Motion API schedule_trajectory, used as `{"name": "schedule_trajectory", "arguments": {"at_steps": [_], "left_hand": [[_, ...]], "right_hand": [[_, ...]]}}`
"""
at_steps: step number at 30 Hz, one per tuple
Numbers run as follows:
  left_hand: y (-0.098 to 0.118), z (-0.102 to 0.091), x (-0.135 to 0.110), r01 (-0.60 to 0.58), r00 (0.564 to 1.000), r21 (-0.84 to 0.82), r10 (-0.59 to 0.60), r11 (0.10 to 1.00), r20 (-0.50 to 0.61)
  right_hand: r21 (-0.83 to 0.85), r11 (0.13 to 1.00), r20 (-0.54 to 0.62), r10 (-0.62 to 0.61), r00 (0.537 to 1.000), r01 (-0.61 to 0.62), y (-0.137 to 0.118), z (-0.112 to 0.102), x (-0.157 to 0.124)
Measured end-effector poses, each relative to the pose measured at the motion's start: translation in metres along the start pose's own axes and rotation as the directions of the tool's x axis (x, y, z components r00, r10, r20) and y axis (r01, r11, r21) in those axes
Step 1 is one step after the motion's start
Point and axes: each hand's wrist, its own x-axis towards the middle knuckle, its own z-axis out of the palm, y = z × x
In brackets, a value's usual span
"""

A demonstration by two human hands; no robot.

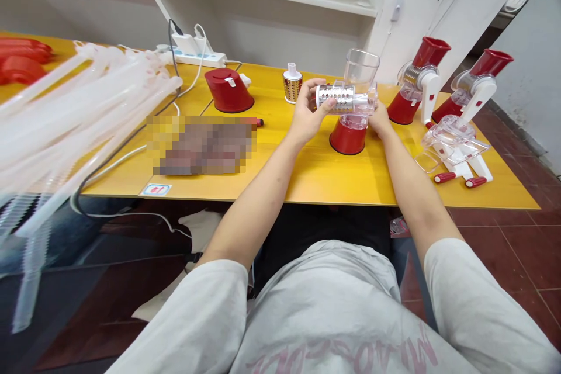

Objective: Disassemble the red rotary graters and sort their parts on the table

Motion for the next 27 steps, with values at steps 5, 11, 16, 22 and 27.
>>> {"name": "schedule_trajectory", "arguments": {"at_steps": [5, 11, 16, 22, 27], "left_hand": [[0.001, -0.014, 0.005, 0.049, 0.998, 0.016, -0.049, 0.999, -0.039], [-0.002, -0.026, 0.008, 0.207, 0.956, -0.092, -0.221, 0.974, -0.192], [-0.009, -0.05, 0.02, 0.337, 0.865, -0.217, -0.392, 0.916, -0.312], [-0.006, -0.081, 0.03, 0.252, 0.864, -0.207, -0.316, 0.945, -0.393], [-0.011, -0.08, 0.028, 0.213, 0.765, -0.362, -0.385, 0.907, -0.516]], "right_hand": [[-0.003, 0.997, 0.004, -0.082, 0.997, 0.082, 0.01, -0.003, -0.004], [-0.028, 0.996, -0.002, -0.087, 0.996, 0.087, 0.012, -0.002, -0.003], [-0.051, 0.995, -0.016, -0.081, 0.997, 0.08, 0.014, -0.003, -0.004], [-0.072, 0.993, 0.0, -0.091, 0.996, 0.091, 0.019, -0.005, -0.004], [-0.058, 0.99, 0.031, -0.13, 0.991, 0.132, 0.028, -0.006, 0.003]]}}
